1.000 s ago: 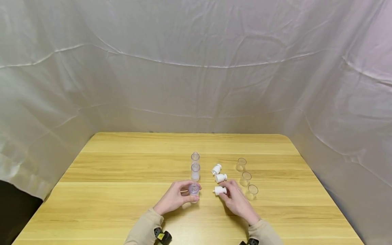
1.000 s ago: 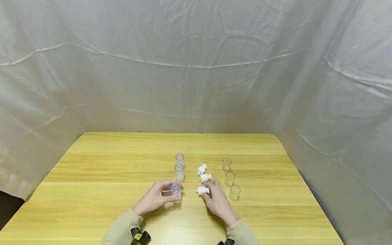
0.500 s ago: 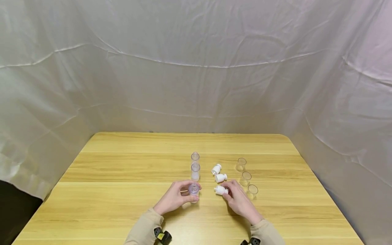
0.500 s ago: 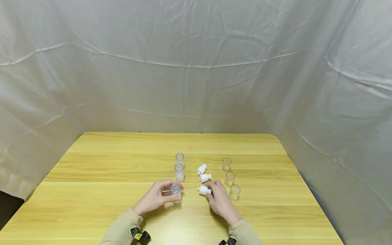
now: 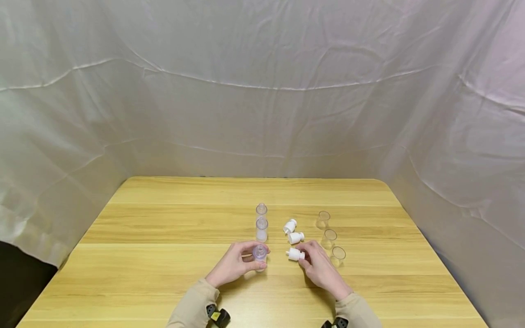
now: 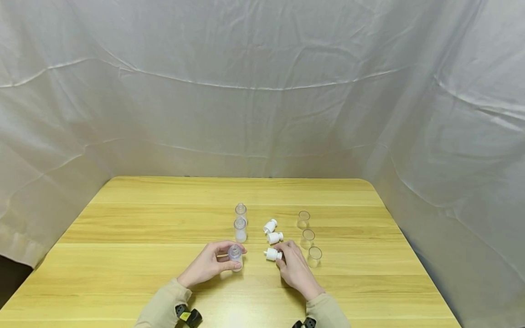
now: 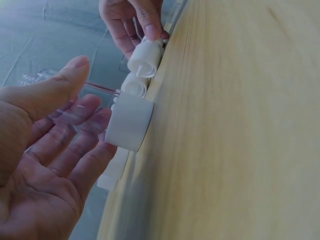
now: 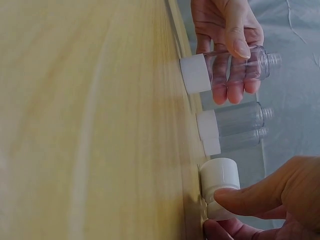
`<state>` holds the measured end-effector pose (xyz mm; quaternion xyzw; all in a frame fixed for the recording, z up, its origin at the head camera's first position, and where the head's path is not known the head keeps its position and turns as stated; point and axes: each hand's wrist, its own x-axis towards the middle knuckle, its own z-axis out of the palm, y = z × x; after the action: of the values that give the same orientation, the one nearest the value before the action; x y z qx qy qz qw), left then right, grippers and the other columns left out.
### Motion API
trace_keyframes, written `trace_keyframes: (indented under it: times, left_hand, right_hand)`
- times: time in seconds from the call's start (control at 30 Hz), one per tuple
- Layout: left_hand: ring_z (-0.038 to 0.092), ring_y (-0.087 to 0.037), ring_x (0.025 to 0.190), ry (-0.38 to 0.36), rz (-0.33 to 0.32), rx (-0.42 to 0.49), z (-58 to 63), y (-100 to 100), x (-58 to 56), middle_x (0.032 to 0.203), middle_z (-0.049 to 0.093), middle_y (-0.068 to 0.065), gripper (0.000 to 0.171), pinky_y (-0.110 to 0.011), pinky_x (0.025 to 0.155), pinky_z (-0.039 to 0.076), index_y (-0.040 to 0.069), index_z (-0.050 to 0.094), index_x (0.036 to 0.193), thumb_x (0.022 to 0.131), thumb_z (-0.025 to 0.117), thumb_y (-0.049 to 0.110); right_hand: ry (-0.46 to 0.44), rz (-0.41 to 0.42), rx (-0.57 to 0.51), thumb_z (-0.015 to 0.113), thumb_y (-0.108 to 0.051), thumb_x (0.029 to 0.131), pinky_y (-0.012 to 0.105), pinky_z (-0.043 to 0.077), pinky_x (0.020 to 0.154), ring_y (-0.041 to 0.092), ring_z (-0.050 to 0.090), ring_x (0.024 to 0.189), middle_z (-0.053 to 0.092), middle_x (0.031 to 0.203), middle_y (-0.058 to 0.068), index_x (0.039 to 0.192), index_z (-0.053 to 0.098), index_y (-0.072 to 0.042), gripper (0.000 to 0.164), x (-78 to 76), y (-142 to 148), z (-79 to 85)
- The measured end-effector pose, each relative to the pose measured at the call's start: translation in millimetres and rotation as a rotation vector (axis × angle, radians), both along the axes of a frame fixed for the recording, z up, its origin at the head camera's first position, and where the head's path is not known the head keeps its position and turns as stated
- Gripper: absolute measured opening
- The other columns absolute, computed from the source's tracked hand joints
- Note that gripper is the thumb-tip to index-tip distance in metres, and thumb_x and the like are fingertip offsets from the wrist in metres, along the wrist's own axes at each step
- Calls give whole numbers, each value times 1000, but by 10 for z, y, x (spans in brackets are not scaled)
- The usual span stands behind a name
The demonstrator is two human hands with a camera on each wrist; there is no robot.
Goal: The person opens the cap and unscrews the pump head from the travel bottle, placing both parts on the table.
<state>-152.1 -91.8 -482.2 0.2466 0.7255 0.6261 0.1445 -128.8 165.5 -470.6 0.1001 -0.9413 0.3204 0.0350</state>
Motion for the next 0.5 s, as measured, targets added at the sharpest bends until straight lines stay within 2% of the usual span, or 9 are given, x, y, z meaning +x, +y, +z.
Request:
trace_keyframes:
  times: [0.33, 0.5]
  left_hand:
    - [64, -43, 119, 16, -1, 0, -7, 28, -1, 127, 66, -30, 44, -26, 100, 58, -9, 61, 127, 88, 75, 7]
    - [65, -43, 119, 60, 47, -17, -1, 99, 10, 127, 65, -30, 44, -31, 103, 56, -11, 59, 127, 88, 74, 6]
  right_hand:
    - [-9, 2, -10, 71, 4, 84, 22, 48, 70, 12, 51, 85, 61, 99, 5, 111, 69, -3, 28, -1, 9, 1]
    - [-29, 3, -21, 71, 4, 85, 22, 49, 71, 12, 52, 86, 61, 100, 5, 113, 69, -3, 29, -1, 11, 6]
